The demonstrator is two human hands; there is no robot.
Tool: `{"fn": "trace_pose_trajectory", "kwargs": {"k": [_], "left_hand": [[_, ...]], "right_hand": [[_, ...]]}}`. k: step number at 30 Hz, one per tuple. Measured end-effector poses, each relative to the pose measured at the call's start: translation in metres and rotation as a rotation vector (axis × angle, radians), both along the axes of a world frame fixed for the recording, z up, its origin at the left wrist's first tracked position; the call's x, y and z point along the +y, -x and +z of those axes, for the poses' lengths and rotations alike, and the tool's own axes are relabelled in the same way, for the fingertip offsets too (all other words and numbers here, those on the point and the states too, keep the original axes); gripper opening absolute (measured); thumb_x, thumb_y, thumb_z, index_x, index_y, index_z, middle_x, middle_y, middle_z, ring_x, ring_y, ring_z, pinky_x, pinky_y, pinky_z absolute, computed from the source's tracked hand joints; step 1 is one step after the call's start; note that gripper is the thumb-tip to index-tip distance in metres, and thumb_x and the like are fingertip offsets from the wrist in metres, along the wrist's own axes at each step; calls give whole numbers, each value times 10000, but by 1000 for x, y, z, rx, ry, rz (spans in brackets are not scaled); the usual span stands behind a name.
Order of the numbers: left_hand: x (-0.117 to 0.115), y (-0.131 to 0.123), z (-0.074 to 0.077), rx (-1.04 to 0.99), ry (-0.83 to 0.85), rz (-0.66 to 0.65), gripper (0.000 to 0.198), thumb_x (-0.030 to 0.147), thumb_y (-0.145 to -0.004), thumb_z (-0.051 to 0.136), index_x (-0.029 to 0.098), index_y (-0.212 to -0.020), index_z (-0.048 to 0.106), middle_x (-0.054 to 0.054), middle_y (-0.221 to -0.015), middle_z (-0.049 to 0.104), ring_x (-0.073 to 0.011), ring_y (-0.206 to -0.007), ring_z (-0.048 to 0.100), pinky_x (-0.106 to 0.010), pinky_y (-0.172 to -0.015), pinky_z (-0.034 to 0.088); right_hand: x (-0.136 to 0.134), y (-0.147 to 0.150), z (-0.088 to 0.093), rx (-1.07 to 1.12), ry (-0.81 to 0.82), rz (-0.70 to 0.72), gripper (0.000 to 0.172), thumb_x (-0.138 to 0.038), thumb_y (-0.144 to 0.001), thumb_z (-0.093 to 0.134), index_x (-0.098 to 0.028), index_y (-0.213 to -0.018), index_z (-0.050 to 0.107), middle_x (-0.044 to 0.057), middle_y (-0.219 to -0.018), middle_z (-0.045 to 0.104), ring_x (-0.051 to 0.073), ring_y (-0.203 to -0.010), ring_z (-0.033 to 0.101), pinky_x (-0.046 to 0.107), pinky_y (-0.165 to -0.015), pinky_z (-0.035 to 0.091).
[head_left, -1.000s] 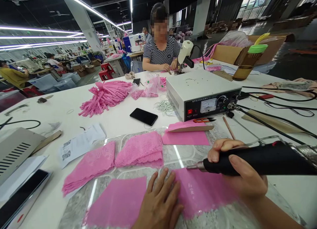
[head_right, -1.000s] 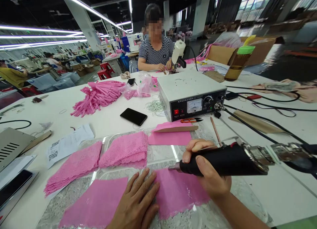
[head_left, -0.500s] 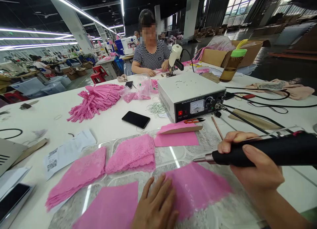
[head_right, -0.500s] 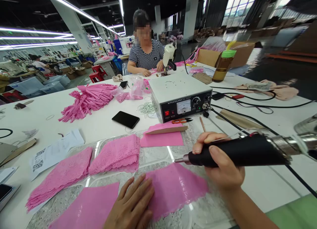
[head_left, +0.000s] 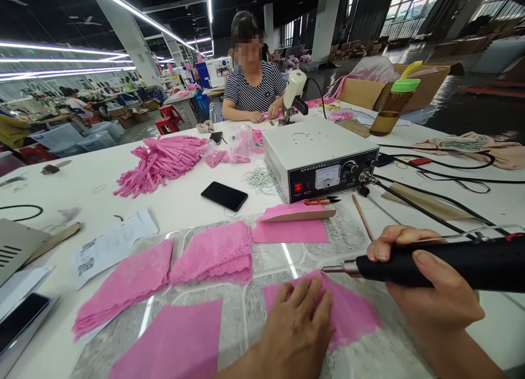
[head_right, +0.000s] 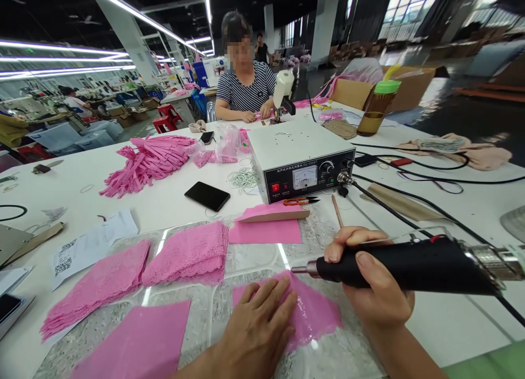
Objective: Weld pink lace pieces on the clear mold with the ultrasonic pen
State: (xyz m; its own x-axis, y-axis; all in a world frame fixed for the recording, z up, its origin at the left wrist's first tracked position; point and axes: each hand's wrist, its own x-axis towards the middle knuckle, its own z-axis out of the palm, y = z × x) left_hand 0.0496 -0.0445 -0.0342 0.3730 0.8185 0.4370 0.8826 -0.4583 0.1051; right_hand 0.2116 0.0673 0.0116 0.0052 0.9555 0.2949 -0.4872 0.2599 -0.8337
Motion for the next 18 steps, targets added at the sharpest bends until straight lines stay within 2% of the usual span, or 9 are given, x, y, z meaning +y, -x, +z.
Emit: {"fn": "trace_pose_trajectory", "kwargs": {"k": [4,10,18], "left_hand": [[1,-3,-5,22,-10,-1,327,274,-953,427,106,-1198,564,-150,-1272,584,-257,-1065,569,-399,-809,465],[0,0,1,17,28,-23,324,257,-947,416,116,-1199,563,-156,-1278,572,-253,-1068,560,-397,-821,451],[1,1,1,2,18,-36,320,252,-944,424,113,-1186,579,-148,-1261,589,-257,-1045,577,-394,-801,461]], "right_hand": [[0,0,-1,9,-8,19,91,-324,-704,669,-245,-748,656,23,-760,507,163,-555,510,340,-488,496],[0,3,-1,5,-36,16,87,-304,-700,673,-233,-749,664,30,-756,520,163,-541,511,339,-478,476],[-1,5,-1,-21,-91,44,77,-306,-752,657,-230,-764,655,26,-734,525,170,-585,529,329,-538,495]]}}
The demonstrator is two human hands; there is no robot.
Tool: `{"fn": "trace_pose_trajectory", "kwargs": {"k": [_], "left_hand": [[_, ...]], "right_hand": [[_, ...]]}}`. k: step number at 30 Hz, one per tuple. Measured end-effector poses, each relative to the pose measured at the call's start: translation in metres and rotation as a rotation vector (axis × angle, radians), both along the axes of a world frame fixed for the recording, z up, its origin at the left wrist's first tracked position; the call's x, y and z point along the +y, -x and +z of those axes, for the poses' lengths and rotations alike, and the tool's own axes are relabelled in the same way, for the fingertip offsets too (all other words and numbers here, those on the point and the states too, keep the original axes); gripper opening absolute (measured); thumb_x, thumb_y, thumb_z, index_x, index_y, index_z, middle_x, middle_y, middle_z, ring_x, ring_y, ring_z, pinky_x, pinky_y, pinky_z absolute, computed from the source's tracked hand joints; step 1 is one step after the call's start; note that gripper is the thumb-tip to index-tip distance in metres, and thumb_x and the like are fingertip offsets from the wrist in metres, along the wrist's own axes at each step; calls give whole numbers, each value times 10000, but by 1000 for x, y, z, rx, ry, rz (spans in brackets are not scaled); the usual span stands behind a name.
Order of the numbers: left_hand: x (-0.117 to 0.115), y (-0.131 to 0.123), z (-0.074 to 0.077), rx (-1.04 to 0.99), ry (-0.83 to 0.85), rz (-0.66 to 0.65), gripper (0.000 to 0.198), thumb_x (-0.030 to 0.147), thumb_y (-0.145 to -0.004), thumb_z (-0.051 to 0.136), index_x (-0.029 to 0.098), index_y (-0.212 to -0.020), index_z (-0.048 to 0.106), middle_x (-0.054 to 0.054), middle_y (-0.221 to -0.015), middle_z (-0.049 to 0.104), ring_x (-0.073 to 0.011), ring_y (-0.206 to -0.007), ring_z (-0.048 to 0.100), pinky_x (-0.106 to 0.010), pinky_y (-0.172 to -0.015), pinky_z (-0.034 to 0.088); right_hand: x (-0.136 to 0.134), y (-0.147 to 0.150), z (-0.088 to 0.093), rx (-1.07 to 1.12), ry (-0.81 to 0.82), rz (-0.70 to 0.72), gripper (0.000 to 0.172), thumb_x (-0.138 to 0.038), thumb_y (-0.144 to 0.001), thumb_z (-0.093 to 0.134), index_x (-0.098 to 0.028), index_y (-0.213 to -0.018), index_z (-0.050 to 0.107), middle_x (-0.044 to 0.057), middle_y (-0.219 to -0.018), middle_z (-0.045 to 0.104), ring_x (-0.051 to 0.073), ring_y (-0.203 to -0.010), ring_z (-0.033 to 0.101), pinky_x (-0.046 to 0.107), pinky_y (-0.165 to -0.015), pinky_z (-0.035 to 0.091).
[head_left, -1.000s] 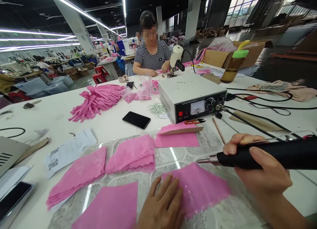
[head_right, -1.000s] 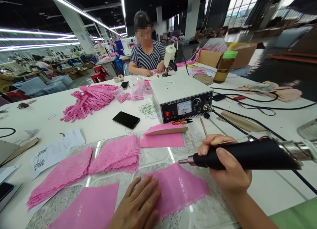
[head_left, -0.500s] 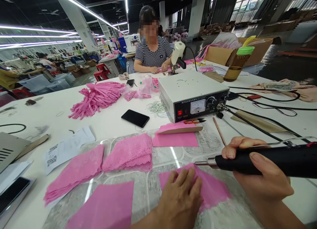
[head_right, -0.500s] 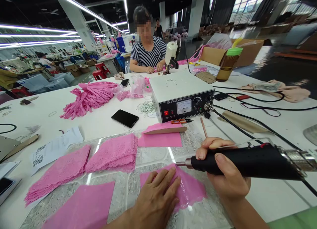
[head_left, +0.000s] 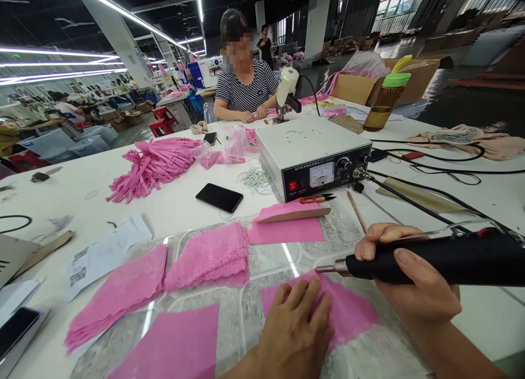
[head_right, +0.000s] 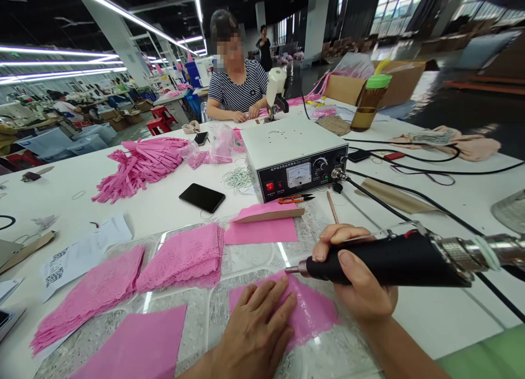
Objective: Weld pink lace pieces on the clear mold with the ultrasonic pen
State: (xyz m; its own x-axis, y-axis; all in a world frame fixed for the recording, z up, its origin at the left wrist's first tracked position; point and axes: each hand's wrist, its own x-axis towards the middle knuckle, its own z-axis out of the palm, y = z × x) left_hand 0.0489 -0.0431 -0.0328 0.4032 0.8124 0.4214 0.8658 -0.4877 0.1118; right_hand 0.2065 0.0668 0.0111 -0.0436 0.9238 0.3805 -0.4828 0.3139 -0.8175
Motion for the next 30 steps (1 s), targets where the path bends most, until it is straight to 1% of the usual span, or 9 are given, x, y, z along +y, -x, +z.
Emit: {"fn": "trace_pose_trajectory", "kwargs": {"k": [5,10,14,17,23,30], "left_hand": [[0,1,1,0,-19,-11,313,234,-942,424,117,-1179,593,-142,-1264,594,-253,-1057,577,-389,-803,470],[2,4,0,9,-16,-26,318,246,-943,439,121,-1193,590,-137,-1269,595,-263,-1058,583,-405,-804,484],[2,5,1,7,-18,-46,311,243,-950,432,114,-1186,589,-145,-1268,596,-268,-1062,585,-404,-802,484],[3,5,1,1,-14,-44,309,233,-946,438,109,-1186,588,-151,-1273,592,-274,-1056,589,-407,-797,484],[3,4,2,15,-14,-52,317,233,-954,417,100,-1181,592,-148,-1278,592,-274,-1057,590,-405,-798,490],[3,3,1,8,-14,-38,323,232,-946,431,102,-1199,585,-145,-1270,597,-287,-1059,584,-420,-796,486]], "right_hand": [[0,0,-2,-28,-24,16,62,-280,-779,645,-220,-766,636,19,-764,542,157,-592,553,318,-551,501],[0,-4,3,23,12,-27,56,-282,-753,641,-227,-763,646,24,-760,529,162,-579,538,324,-516,493],[-1,-16,6,51,40,-62,76,-301,-733,644,-233,-763,661,18,-757,524,156,-558,522,309,-468,490],[-3,-22,5,44,81,-80,95,-317,-706,679,-229,-737,662,10,-730,527,153,-543,525,306,-475,485],[-6,-23,2,25,77,-81,106,-322,-701,686,-223,-731,663,11,-736,549,152,-539,545,309,-496,479],[-11,-30,7,-3,88,-93,167,-375,-682,734,-228,-712,660,3,-691,533,154,-519,536,296,-459,485]]}}
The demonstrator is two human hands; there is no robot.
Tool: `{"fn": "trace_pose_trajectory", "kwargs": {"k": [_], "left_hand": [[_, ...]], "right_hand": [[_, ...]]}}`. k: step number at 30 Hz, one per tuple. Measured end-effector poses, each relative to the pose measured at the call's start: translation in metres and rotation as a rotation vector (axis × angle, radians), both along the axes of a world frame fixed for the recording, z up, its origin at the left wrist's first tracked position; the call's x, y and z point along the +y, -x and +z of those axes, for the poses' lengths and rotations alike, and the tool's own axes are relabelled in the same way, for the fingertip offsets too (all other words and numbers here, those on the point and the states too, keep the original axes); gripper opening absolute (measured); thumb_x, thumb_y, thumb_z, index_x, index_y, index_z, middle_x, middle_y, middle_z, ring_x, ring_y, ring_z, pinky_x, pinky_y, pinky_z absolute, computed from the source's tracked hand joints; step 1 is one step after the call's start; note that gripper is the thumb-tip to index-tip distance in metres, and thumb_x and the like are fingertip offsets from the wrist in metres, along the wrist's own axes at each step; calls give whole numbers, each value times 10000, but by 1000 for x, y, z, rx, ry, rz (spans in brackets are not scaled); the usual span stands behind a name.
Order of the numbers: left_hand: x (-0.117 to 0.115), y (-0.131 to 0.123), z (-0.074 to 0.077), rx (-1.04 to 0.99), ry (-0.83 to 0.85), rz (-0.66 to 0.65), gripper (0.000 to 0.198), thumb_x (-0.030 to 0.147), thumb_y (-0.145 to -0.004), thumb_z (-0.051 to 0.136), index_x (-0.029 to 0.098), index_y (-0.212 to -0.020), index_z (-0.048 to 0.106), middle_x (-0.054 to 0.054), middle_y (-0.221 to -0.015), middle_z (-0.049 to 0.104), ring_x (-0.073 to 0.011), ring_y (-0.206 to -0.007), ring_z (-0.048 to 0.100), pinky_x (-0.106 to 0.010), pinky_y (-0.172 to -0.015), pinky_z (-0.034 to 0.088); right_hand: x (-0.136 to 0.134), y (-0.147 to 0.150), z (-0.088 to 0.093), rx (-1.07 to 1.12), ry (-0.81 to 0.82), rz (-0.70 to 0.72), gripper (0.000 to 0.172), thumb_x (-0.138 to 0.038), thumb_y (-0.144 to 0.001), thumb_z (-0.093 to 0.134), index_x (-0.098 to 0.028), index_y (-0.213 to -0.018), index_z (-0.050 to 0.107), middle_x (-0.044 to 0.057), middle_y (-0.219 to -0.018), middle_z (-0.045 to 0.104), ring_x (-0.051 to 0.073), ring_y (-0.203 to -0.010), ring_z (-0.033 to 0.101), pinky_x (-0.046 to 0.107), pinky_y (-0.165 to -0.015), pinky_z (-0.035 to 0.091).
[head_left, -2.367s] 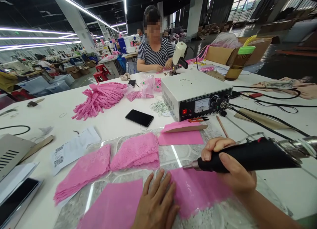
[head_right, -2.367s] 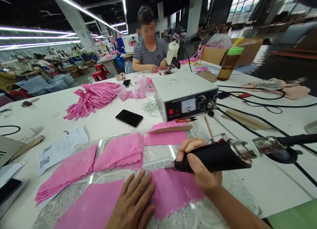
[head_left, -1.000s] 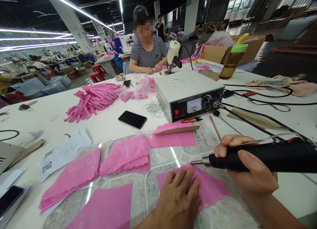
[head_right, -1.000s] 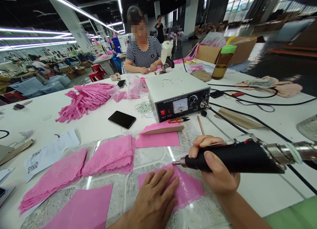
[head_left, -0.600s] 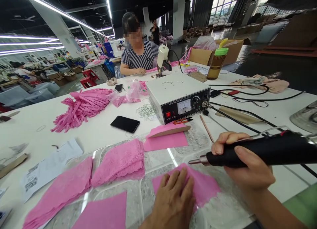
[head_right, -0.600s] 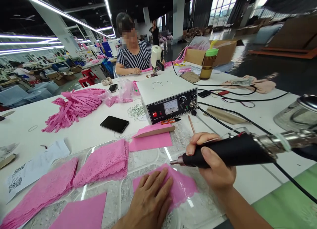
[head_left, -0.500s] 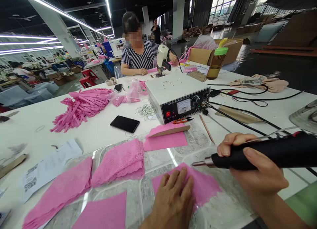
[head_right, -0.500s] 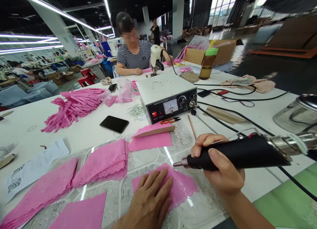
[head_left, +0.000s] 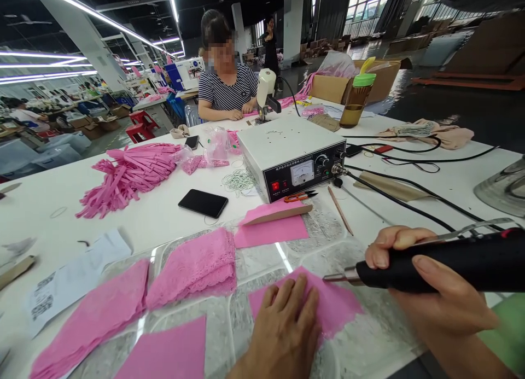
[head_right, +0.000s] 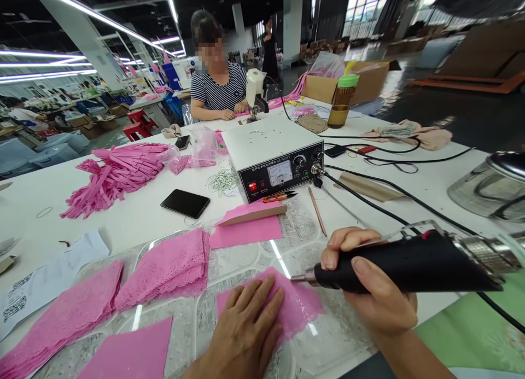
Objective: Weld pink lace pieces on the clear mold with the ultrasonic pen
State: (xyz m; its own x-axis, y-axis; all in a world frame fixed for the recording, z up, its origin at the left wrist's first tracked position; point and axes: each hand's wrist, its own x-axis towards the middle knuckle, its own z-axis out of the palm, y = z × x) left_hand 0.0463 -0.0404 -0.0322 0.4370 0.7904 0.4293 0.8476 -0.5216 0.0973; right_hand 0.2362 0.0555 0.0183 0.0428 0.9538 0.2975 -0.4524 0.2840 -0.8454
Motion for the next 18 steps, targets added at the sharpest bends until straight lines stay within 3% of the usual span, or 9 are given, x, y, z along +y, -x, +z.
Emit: {"fn": "trace_pose_trajectory", "kwargs": {"k": [18], "left_hand": [[2,0,1,4,-43,2,326,223,-958,393,102,-1168,611,-141,-1247,612,-271,-1050,580,-399,-784,477]], "right_hand": [[-1,4,-6,2,-49,60,109,-317,-756,680,-217,-766,638,6,-744,560,135,-557,557,286,-534,499]]}}
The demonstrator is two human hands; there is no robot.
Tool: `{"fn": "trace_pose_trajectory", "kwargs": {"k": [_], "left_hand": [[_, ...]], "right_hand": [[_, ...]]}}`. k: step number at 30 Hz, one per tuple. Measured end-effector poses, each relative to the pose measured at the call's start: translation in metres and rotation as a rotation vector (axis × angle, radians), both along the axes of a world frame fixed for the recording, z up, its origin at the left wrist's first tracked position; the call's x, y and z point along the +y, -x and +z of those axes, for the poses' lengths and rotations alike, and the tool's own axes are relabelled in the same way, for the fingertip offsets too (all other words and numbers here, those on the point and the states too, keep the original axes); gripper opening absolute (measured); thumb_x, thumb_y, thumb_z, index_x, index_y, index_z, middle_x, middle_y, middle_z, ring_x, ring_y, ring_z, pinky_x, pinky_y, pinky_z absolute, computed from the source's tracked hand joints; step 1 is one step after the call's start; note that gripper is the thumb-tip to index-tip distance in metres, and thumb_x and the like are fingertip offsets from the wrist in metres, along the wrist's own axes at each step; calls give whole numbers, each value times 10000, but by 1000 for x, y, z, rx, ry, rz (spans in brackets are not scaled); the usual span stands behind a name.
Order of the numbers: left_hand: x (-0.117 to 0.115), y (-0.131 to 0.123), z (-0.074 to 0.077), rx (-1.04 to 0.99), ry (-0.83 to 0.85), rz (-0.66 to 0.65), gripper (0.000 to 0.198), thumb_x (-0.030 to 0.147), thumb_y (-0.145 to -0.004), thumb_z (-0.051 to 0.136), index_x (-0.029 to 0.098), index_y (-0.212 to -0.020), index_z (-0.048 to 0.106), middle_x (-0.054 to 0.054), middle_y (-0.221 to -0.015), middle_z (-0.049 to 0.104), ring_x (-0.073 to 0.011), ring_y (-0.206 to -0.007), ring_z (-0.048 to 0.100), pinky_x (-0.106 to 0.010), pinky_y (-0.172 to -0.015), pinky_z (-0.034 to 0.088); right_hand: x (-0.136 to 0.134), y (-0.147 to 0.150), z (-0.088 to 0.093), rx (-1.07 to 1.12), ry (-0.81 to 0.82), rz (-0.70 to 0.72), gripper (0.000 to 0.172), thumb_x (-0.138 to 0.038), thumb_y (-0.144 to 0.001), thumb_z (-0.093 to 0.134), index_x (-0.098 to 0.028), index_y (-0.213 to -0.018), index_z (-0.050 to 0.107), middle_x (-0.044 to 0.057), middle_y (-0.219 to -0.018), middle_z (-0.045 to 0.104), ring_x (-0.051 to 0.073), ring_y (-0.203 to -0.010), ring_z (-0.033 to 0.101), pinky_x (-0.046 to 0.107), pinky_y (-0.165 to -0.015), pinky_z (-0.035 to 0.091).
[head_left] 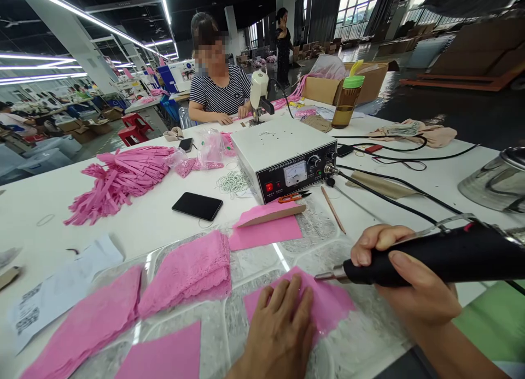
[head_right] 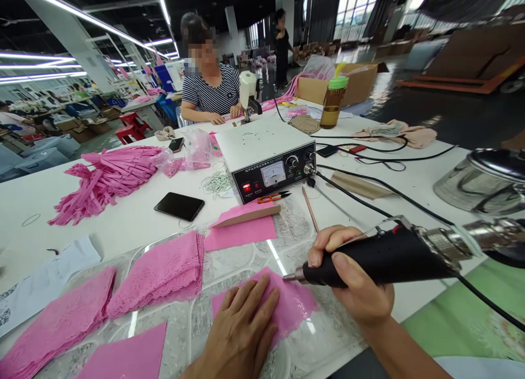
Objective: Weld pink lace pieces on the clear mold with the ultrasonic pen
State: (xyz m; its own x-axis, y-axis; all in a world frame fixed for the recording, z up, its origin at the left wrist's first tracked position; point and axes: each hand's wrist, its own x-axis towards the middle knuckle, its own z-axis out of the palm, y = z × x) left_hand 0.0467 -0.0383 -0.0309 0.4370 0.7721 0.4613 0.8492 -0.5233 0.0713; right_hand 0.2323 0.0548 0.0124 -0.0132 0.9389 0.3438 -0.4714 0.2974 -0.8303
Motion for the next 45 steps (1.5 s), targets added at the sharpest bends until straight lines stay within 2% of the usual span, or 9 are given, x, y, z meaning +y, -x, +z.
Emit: {"fn": "trace_pose_trajectory", "kwargs": {"k": [8,18,22,32,45], "left_hand": [[-1,1,-4,34,6,3,334,223,-949,407,106,-1196,600,-153,-1260,602,-283,-1062,583,-414,-794,476],[0,1,-1,50,-3,-6,339,210,-954,384,104,-1195,597,-150,-1238,614,-280,-1060,587,-407,-800,481],[0,2,-3,70,3,-6,338,209,-948,395,101,-1199,594,-155,-1233,615,-291,-1050,589,-423,-790,486],[0,2,-1,82,5,-16,342,199,-940,401,90,-1205,588,-168,-1237,606,-293,-1055,584,-426,-786,494],[1,2,-1,79,15,-17,344,197,-939,399,94,-1206,590,-163,-1249,601,-307,-1050,582,-443,-767,505]], "right_hand": [[1,-17,2,67,68,-7,142,-324,-709,707,-209,-766,648,-3,-753,533,118,-548,541,260,-517,500],[-5,-36,5,-22,107,-84,194,-392,-675,735,-226,-736,655,-3,-702,545,138,-511,536,289,-479,487],[-4,-36,7,0,114,-118,213,-401,-644,754,-231,-721,652,-11,-676,525,138,-496,515,291,-458,476],[-5,-24,2,4,54,-28,129,-359,-720,695,-252,-784,663,2,-737,522,136,-517,514,295,-485,488],[-3,-24,3,-25,27,-11,128,-340,-747,691,-223,-774,649,13,-751,541,138,-534,546,306,-510,496]]}}
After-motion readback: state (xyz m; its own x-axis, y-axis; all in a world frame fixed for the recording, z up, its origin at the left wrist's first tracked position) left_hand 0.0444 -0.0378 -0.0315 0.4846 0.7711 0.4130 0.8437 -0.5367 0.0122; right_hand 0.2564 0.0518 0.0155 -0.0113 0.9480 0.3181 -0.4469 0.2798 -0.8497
